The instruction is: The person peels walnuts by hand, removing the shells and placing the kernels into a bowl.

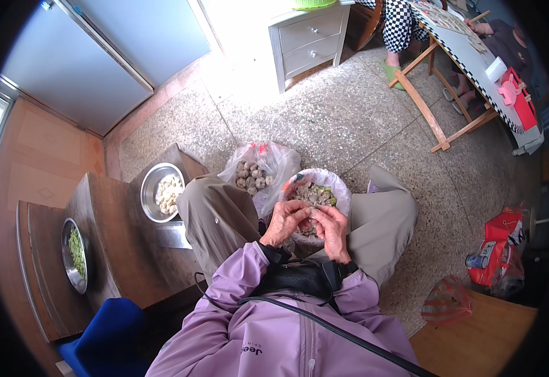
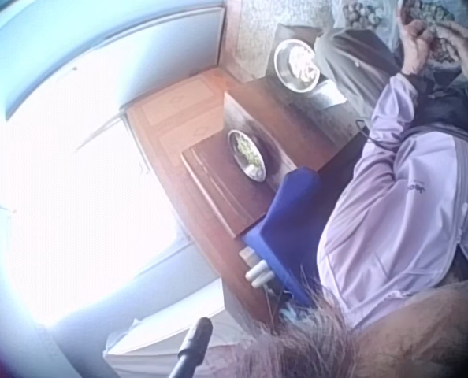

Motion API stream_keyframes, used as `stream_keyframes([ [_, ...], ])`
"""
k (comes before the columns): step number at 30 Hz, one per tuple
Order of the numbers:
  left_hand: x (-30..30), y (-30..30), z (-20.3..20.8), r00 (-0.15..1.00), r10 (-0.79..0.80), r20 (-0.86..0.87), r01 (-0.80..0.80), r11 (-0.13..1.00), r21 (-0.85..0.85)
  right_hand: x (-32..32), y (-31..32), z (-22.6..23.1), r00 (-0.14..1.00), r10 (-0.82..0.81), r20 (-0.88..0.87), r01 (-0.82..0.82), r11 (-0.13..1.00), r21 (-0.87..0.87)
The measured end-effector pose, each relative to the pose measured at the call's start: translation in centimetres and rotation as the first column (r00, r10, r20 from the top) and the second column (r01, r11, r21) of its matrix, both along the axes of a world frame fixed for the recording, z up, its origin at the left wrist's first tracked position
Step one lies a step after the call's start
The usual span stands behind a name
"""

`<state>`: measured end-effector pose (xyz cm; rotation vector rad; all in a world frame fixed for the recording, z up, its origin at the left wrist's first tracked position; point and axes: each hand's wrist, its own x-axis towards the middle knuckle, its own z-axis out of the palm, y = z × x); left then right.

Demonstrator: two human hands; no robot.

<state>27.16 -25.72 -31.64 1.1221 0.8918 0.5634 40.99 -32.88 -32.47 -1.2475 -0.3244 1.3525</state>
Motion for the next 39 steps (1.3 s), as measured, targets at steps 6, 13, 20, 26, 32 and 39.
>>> stream_keyframes([
  [6, 0.0, -0.1, -0.8, 0.999, -0.04, 0.007, 0.039, 0.998, 0.052, 0.2, 0.0, -0.3, 0.997, 0.001, 0.074, 0.0, 1.0, -0.011],
  [13, 0.0, -0.3, -0.8, 0.998, -0.049, -0.047, 0.052, 0.996, 0.079, 0.3, -0.1, -0.6, 0.999, -0.005, 0.051, 0.009, 0.998, -0.061],
  [20, 0.3, -0.5, -0.6, 0.994, -0.006, -0.114, 0.046, 0.936, 0.35, -0.1, 0.3, -0.1, 1.0, -0.01, -0.007, 0.009, 0.998, -0.062],
  [26, 0.9, -0.6, 0.1, 0.996, 0.057, -0.073, -0.02, 0.903, 0.429, -0.1, -0.2, -1.6, 0.947, 0.031, 0.319, -0.034, 0.999, 0.004],
  [32, 0.9, -0.3, 0.7, 0.986, -0.016, -0.164, 0.057, 0.966, 0.252, -0.5, 0.0, -1.5, 0.365, 0.058, 0.929, -0.133, 0.991, -0.009],
  [39, 1.5, -0.8, 0.0, 0.985, 0.079, -0.156, -0.021, 0.939, 0.342, -0.5, 0.3, -1.3, 0.428, 0.088, 0.9, -0.173, 0.985, -0.014],
])
